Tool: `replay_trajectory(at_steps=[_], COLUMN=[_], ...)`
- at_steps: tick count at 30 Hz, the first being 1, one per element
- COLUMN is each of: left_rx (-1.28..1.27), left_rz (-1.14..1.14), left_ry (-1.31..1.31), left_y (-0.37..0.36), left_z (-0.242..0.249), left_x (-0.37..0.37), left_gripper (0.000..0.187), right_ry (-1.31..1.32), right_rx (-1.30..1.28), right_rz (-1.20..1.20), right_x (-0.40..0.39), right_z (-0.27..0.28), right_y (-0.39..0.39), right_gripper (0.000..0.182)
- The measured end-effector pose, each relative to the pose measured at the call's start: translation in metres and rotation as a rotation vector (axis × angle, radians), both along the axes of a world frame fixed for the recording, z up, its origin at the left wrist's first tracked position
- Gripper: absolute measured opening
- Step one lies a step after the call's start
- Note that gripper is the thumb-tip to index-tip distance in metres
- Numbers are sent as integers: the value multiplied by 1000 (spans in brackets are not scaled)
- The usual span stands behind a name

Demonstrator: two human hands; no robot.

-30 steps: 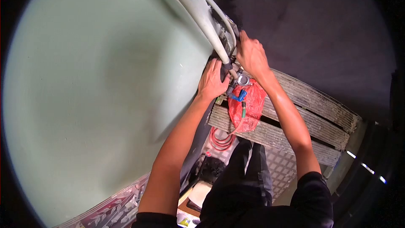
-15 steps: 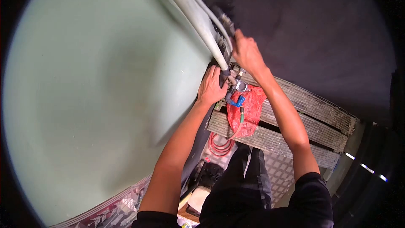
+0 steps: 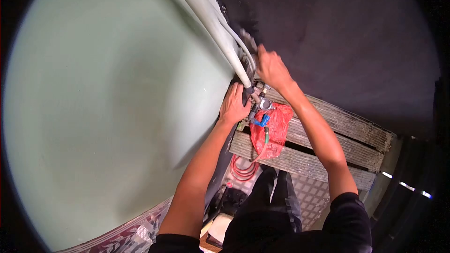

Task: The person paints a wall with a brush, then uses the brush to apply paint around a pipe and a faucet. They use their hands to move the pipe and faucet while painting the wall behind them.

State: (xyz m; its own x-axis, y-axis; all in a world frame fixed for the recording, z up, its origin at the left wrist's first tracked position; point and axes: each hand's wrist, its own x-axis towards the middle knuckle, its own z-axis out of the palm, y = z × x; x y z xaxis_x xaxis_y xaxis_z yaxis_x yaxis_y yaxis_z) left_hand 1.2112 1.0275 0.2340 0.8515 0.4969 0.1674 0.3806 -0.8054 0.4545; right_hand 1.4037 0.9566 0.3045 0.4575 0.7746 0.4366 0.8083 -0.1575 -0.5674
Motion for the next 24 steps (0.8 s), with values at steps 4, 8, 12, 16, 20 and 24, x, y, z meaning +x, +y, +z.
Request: replay_trajectory(at_steps=[4,8,12,16,20,24], left_rx=[-75,-34,-77,-29,6,15], left_rz=[-8,28,22,22,11,7], left_ry=[33,59,98,56,19,8], left_y=[0,1,1,2,3,-3], left_z=[11,-5,3,2,7,5], left_x=[1,-2,0,2,5,1], left_gripper=[54,58,59,56,52,51], right_ry=[98,212,129,73,144,172], right_rx=[-180,-42,108,-167,-232,2], right_rz=[46,31,87,84,66,77], right_x=[8,-7,2,5,2,-7], right_z=[0,117,124,49,61,147], right_y=[-31,-35,0,-9,-35,-19], right_gripper=[23,21,18,21,22,15])
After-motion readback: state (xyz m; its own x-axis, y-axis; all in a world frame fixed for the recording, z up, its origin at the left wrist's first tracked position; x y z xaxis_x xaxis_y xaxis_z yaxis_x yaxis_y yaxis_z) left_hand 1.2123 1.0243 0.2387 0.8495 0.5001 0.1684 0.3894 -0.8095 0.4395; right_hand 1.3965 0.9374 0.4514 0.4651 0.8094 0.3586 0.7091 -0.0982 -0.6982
